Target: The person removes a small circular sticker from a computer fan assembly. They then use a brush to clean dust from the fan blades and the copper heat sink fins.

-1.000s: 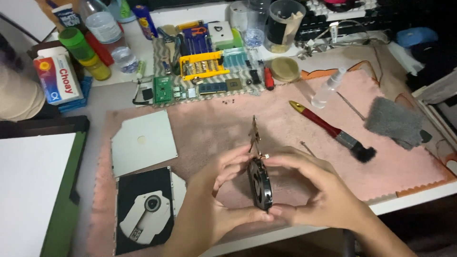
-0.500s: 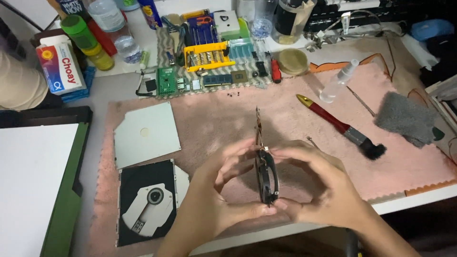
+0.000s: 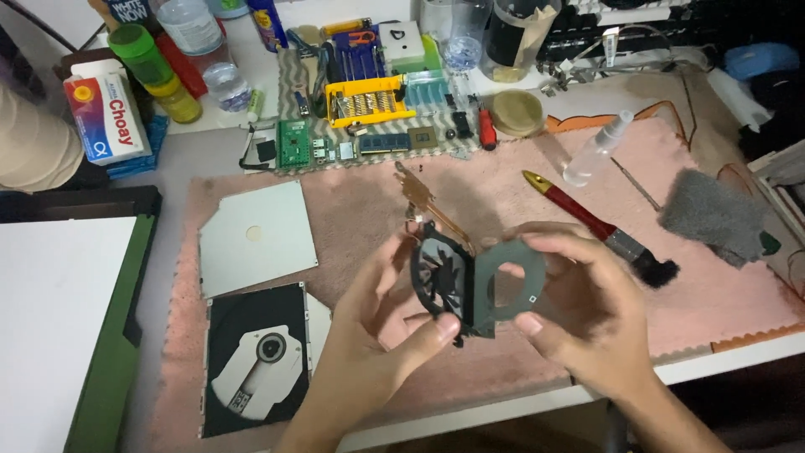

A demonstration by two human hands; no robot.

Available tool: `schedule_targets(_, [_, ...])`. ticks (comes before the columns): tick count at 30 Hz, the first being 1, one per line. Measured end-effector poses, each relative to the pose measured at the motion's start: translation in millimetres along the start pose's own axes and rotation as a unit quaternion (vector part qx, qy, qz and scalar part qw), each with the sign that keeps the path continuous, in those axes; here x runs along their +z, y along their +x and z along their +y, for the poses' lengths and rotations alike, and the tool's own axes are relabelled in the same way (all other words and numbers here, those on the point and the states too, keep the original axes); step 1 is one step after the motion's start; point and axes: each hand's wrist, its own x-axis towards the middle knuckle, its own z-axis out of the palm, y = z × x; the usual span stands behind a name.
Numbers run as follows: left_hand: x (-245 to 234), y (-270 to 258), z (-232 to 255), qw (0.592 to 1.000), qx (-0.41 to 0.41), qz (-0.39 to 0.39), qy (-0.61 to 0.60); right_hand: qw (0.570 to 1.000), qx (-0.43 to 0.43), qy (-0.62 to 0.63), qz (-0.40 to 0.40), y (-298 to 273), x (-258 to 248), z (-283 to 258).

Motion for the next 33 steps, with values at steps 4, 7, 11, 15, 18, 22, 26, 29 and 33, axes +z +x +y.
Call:
schedule_targets(4, [3,0,1,0.991,-0.079,0.086,0.064,1.000,0.010,-0.011,0.022,0,4,-9])
schedule_targets(7, [-2,-2,-14,0.994,-0.068,0.083,-0.026,0.998,-0.013,-0.048,0.029,0,4,-10])
schedule_targets(11, [-4,-3,-23,0.985,-0.074,0.120,-0.100,0.997,-0.036,-0.061,0.033,0,5,-13])
schedule_targets(15, [-7,0,-37,0.942,-0.072,0.167,-0.281,0.995,-0.048,-0.077,0.035,-4,3,-8])
schedule_targets(18, [-8,3,-33,0.939,-0.031,0.117,-0.321,0.992,-0.078,-0.093,0.042,-7,1,-2])
schedule_targets(22, [-2,7,-17,0.911,-0.124,0.234,-0.316,0.994,-0.074,-0.070,0.040,-11,-2,0])
schedule_targets(26, [-6,5,-22,0.907,-0.098,0.210,-0.350,0.996,-0.083,-0.038,0.022,-9,-4,4])
schedule_targets(29, [-14,1,-38,0.921,-0.028,0.129,-0.365,0.995,-0.088,-0.050,0.010,-8,-6,3])
schedule_targets(33, [2,10,-6,0.862,-0.177,0.300,-0.369,0.995,-0.083,-0.052,0.009,-11,-11,11])
